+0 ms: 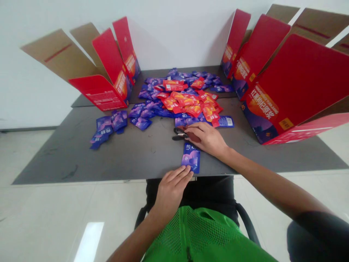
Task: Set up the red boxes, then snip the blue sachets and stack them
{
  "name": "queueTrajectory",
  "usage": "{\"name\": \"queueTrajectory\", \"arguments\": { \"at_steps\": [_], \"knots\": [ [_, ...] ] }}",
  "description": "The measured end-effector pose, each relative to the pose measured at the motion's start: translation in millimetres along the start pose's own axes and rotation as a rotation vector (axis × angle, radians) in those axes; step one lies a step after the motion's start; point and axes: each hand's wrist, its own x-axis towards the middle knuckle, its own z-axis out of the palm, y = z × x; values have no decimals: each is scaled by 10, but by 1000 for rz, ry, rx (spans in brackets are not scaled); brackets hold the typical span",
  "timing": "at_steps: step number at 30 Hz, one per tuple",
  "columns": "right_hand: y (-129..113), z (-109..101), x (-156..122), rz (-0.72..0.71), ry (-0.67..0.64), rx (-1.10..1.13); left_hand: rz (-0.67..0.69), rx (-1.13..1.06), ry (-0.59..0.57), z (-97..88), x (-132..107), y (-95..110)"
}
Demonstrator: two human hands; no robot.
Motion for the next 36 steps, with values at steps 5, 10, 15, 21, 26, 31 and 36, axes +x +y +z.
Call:
{"name": "queueTrajectory", "arguments": {
  "at_steps": [5, 10, 15, 21, 26, 31, 36],
  "knots": [
    [-627, -67, -274, -72, -57, 193, -27, -23, 14, -1, 17, 19],
    [-459, 85, -316, -20, -73, 175, -3, -8, -3, -7, -1, 7],
    [173, 113, -26, -76, -4, -61, 39, 18, -75, -112, 54, -12],
    [47, -245, -229, 39, 139, -65, -55, -38, -125, -263, 452, 0],
    [-141, -576, -643, 179, 286, -45, -277, -9, -89, -86, 889, -117],
    [-72, -657, -1016, 296, 306, -90, -475, 95, -188, 92, 1142, -151],
    [-5, -574, -1254, 346, 294, -87, -486, -42, -342, 85, 1275, -230]
  ]
}}
